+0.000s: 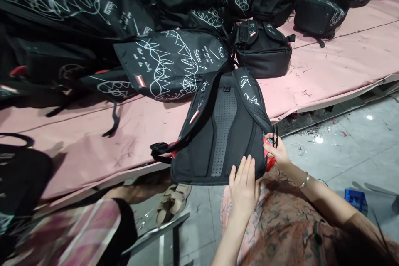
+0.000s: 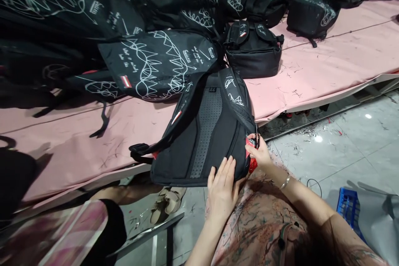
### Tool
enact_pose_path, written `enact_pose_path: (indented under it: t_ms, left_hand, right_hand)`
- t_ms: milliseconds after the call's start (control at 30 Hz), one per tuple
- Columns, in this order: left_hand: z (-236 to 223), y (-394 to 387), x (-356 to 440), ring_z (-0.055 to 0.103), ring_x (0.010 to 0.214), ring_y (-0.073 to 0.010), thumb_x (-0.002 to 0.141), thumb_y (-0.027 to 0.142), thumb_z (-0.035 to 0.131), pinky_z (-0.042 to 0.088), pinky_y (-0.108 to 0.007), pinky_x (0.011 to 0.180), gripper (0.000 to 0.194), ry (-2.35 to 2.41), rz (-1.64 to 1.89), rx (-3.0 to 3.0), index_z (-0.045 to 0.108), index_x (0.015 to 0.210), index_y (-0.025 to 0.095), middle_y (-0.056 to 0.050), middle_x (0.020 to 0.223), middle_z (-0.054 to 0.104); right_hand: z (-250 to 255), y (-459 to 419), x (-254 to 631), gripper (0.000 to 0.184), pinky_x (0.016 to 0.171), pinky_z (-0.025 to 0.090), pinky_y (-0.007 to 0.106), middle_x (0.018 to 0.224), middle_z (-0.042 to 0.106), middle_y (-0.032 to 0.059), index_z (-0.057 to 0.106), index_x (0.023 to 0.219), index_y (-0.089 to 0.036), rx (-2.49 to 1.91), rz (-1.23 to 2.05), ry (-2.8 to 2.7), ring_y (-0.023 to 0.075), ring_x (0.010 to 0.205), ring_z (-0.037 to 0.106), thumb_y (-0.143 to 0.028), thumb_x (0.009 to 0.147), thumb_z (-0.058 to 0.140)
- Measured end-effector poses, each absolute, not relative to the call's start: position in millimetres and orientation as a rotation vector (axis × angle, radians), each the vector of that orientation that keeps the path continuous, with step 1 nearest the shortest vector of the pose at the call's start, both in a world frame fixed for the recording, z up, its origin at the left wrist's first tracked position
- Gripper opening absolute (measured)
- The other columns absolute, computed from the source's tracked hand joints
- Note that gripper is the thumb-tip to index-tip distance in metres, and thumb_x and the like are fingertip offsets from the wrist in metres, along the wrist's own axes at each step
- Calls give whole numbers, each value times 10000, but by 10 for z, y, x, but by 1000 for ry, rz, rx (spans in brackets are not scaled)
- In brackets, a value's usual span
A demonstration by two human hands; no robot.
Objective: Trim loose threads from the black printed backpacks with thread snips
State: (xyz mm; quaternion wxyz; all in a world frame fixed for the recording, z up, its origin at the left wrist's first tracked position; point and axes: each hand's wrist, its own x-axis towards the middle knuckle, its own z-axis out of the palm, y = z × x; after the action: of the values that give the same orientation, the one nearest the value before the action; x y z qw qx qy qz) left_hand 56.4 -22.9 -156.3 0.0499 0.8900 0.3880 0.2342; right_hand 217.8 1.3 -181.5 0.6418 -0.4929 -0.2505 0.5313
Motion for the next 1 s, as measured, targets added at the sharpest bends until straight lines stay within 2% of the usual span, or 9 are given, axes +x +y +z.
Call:
enact_pose_path:
  t_ms: [133,300,400,533,633,733,833,900,1000]
  left_hand:
    - [-1439,-290,633,443,1210,-254,821,179,483,321,-483,1005,446,1159,700,2628,424,1262,142,-143,1247,538]
    - [-1164,-189,469,536,1104,-189,833,149,463,449,-374,931,314,951,959,2513,540,1132,210,-78,1104,631]
    - [-1056,28,192,530,1090,-204,814,150,514,448,-383,919,313,1209,1141,2475,541,1122,198,-91,1115,618]
    - [-1095,331,-134,505,1092,-282,788,315,575,423,-464,902,426,1604,1025,2497,501,1176,156,-153,1194,558]
    - [-1151,462,-213,577,952,-258,784,359,577,471,-417,818,390,1558,838,2514,531,1122,171,-116,1057,632]
    - [-1116,458,-165,590,902,-220,784,319,586,478,-352,792,240,1423,905,2499,571,985,189,-78,949,649]
    - [-1048,348,-40,574,759,-165,751,287,621,471,-274,683,152,1486,1188,2320,540,834,188,-31,781,596]
    - [-1039,275,46,529,666,-135,709,275,652,443,-249,621,188,1687,1391,2065,499,776,190,4,713,527]
    - [-1091,231,112,512,682,-124,684,303,661,431,-248,638,275,1846,1663,1487,472,851,191,9,782,494]
  right_hand:
    - [-1756,-5,2299,362,361,150,165,590,365,-91,465,929,-230,-1093,1207,-543,19,372,217,-312,644,673]
    - [-1597,-27,2857,364,339,141,159,533,386,-98,522,951,-218,-1213,1139,-612,15,339,220,-281,635,693]
    - [-1564,-10,3289,417,357,258,181,573,478,-59,577,985,-196,-1399,980,-672,49,384,359,-283,606,727]
    - [-1603,-37,3632,460,419,347,222,517,438,-66,610,1025,-160,-1585,779,-818,86,423,405,-352,620,717]
    - [-1614,-84,3637,465,508,407,256,590,514,-29,612,1029,-150,-1786,494,-977,114,500,461,-420,654,674]
    - [-1517,-105,3478,424,599,434,280,743,601,29,614,984,-160,-1885,236,-1000,150,618,525,-467,692,623]
    - [-1298,-92,3229,328,621,442,276,753,619,45,619,848,-168,-1795,336,-1075,166,657,549,-473,730,589]
    - [-1129,-65,3045,290,630,449,271,733,623,47,611,774,-172,-1694,518,-1209,172,673,558,-459,756,572]
    - [-933,10,2783,285,641,446,261,728,623,47,607,724,-169,-1561,734,-1393,171,697,562,-434,799,535]
